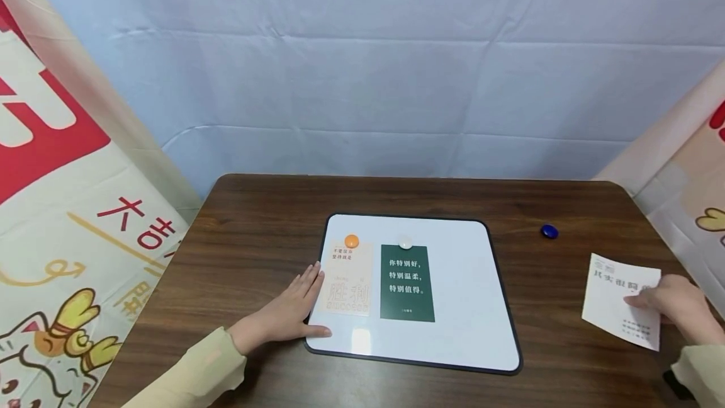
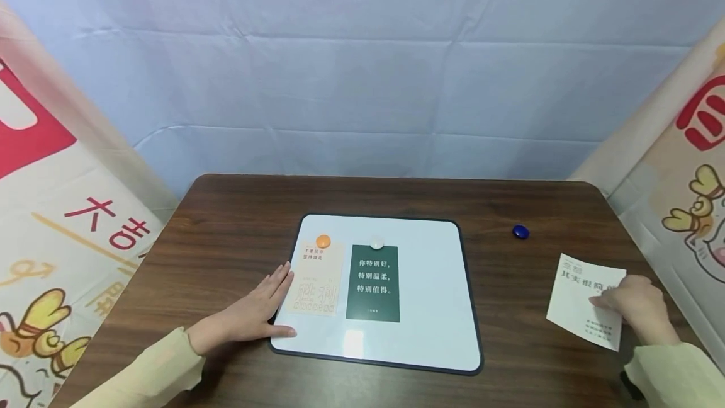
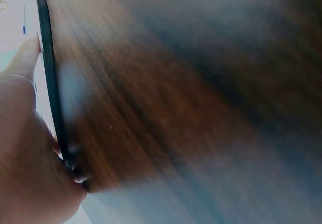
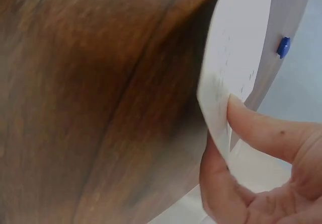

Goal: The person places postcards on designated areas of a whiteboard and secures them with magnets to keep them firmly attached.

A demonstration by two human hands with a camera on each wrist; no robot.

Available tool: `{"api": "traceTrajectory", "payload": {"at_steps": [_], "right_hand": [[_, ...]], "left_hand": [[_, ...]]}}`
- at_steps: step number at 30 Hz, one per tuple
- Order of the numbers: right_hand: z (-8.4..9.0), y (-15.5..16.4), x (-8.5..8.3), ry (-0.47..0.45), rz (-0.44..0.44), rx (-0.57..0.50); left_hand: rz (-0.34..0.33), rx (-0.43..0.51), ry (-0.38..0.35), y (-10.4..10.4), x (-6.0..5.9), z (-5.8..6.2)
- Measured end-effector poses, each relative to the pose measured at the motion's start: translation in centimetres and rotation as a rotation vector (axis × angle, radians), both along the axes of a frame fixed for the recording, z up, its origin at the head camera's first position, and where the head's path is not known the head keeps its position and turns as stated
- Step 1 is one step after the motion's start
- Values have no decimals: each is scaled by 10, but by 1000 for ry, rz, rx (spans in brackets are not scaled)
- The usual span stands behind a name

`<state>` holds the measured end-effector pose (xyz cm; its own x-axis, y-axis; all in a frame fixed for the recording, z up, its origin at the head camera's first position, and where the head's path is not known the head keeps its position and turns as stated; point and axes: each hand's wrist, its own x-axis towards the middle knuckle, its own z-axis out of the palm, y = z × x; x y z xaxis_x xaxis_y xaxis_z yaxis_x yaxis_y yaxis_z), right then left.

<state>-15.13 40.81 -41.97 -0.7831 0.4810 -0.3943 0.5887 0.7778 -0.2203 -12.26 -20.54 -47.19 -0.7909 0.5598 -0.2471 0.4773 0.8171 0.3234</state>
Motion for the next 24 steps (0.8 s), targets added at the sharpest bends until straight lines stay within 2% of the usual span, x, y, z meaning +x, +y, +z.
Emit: {"api": "traceTrajectory", "payload": {"at_steps": [3, 7, 9, 12, 17, 20, 24], "right_hand": [[1, 5, 0, 44, 40, -54], [3, 10, -1, 87, 33, -126], [4, 9, -1, 100, 45, -107], [9, 8, -1, 136, 108, -106], [22, 0, -2, 132, 174, -84], [2, 17, -11, 135, 182, -53], [-44, 56, -30, 134, 179, 8]], "left_hand": [[1, -2, -3, 0, 0, 0], [2, -10, -4, -1, 0, -1], [1, -10, -8, 0, 0, 0], [1, -2, -9, 0, 1, 0], [4, -3, -9, 0, 0, 1], [5, -9, -7, 0, 0, 3], [4, -13, -4, 0, 1, 5]]}}
